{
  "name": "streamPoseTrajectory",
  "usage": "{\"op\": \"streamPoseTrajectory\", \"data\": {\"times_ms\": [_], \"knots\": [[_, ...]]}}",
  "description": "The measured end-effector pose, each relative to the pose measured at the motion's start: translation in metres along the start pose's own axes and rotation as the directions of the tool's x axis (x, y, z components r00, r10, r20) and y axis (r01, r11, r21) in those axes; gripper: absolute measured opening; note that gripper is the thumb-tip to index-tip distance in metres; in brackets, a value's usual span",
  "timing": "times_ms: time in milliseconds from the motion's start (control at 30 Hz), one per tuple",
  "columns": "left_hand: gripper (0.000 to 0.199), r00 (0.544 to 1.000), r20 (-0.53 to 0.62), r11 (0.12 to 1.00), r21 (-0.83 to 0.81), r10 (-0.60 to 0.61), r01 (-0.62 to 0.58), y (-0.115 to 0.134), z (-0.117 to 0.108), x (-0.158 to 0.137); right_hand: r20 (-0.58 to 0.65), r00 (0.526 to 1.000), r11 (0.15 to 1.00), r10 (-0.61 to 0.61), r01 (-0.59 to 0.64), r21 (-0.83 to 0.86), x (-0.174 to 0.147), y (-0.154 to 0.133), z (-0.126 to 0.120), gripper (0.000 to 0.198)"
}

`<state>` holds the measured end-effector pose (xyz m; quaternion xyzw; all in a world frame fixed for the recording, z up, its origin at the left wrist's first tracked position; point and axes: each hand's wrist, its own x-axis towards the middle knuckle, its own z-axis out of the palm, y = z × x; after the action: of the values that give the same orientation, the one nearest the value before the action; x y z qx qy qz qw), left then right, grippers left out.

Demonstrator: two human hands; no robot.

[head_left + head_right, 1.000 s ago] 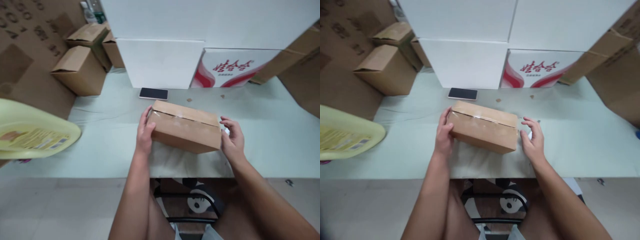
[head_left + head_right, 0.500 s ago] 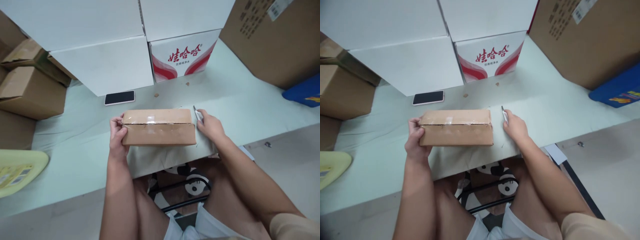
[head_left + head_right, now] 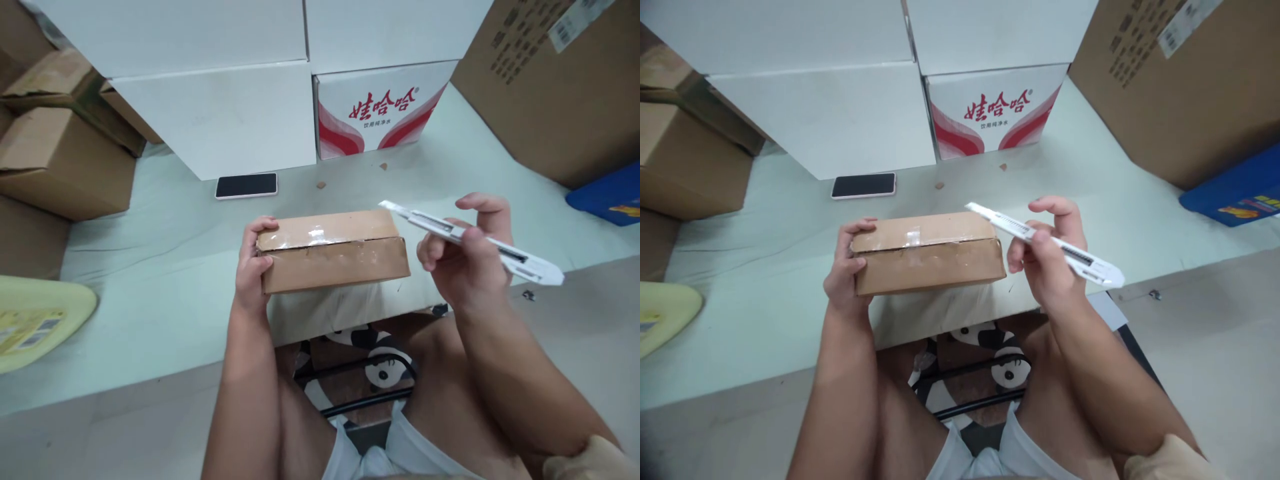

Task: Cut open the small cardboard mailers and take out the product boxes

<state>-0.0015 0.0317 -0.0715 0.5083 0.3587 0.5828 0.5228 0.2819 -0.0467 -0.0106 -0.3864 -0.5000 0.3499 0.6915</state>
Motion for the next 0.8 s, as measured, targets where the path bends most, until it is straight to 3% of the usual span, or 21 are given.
{"op": "streamPoseTrajectory", "data": {"times_ms": [167, 367, 600, 700, 800], "knots": [[0.049, 0.998, 0.054, 1.0, -0.02, -0.021, 0.022, 0.001, 0.002, -0.001, 0.208, 0.977, 0.986, 0.054, -0.018, -0.169, -0.01, -0.015, 0.027, 0.012], [0.047, 0.997, 0.073, 1.0, 0.023, -0.012, 0.011, 0.002, 0.004, -0.002, 0.272, 0.961, 0.917, 0.045, 0.068, -0.393, -0.006, -0.019, 0.049, 0.01], [0.047, 0.997, 0.081, 1.0, 0.02, 0.006, -0.007, 0.003, 0.006, -0.004, 0.376, 0.927, 0.808, -0.003, 0.224, -0.546, -0.005, -0.022, 0.054, 0.009], [0.047, 0.997, 0.082, 0.999, 0.033, 0.004, -0.007, 0.001, 0.006, -0.003, 0.359, 0.933, 0.783, -0.002, 0.224, -0.58, -0.008, -0.025, 0.052, 0.01], [0.053, 0.996, 0.089, 1.0, 0.026, 0.013, -0.016, -0.002, 0.005, -0.002, 0.232, 0.972, 0.771, -0.048, 0.184, -0.609, -0.013, -0.025, 0.04, 0.011]]}}
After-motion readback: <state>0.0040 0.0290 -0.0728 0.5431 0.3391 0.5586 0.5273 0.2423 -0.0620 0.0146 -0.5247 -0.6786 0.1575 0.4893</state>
